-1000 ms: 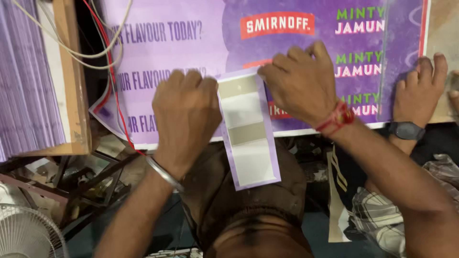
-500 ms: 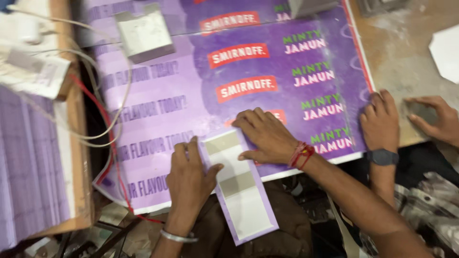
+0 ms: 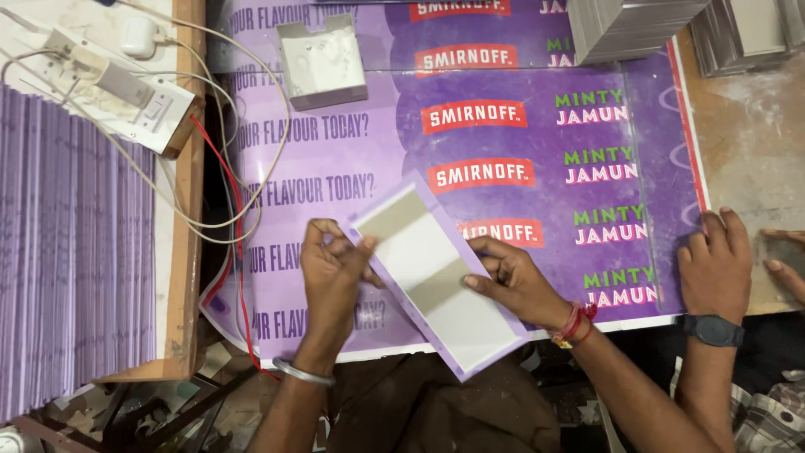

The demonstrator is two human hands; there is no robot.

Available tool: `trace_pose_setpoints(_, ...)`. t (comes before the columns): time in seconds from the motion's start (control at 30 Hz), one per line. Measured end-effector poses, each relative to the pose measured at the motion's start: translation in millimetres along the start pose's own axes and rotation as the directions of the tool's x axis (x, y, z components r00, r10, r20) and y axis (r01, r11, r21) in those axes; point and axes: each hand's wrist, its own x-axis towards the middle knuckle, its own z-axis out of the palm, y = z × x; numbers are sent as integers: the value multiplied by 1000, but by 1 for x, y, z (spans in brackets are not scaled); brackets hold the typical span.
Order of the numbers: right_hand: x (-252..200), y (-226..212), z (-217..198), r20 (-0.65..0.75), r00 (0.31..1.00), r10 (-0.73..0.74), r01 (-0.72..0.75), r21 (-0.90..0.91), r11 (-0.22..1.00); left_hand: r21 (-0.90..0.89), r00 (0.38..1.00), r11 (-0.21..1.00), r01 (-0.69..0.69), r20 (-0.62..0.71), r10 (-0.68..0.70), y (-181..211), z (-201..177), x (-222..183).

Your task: The person folds printed purple cardboard sheets into small rectangular boxes by hand. They align the sheets on a large printed mat, fold the side flaps, and tuck the ends to form the box shape, then place the finished boxes into a stack.

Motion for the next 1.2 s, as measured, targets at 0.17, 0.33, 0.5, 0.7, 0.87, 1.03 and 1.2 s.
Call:
trace_pose_setpoints(0.17,17,3,-15,-6,994,109,-109,66,992,78,992,991,-113,61,108,-2,-10,26)
trace_pose_setpoints(0.33,33,-5,-9,-113,992,58,-47,92,995,697,914,600,-393,224,338,-7,7,22)
trace_pose_setpoints(0.5,34,-4,-2,-208,978,15,-2,64,998,900,865,158,-405,322,385,-12,23,-7)
trace_pose_setpoints(0.7,36,-5,0,-185,981,-57,39,-99,994,849,795,24,-528,485,364,-15,26,-50)
trace_pose_setpoints(0.87,35,-3,2,-231,972,38,-52,-55,997,833,793,6,-554,525,310,-28,28,-81)
trace_pose_setpoints(1.03,33,-1,4,-232,973,-17,9,-38,999,796,780,97,-598,550,298,-27,35,-101)
trace_pose_setpoints(1.2,32,-1,7,-289,957,-37,15,-77,997,760,741,9,-650,631,227,-20,34,-105)
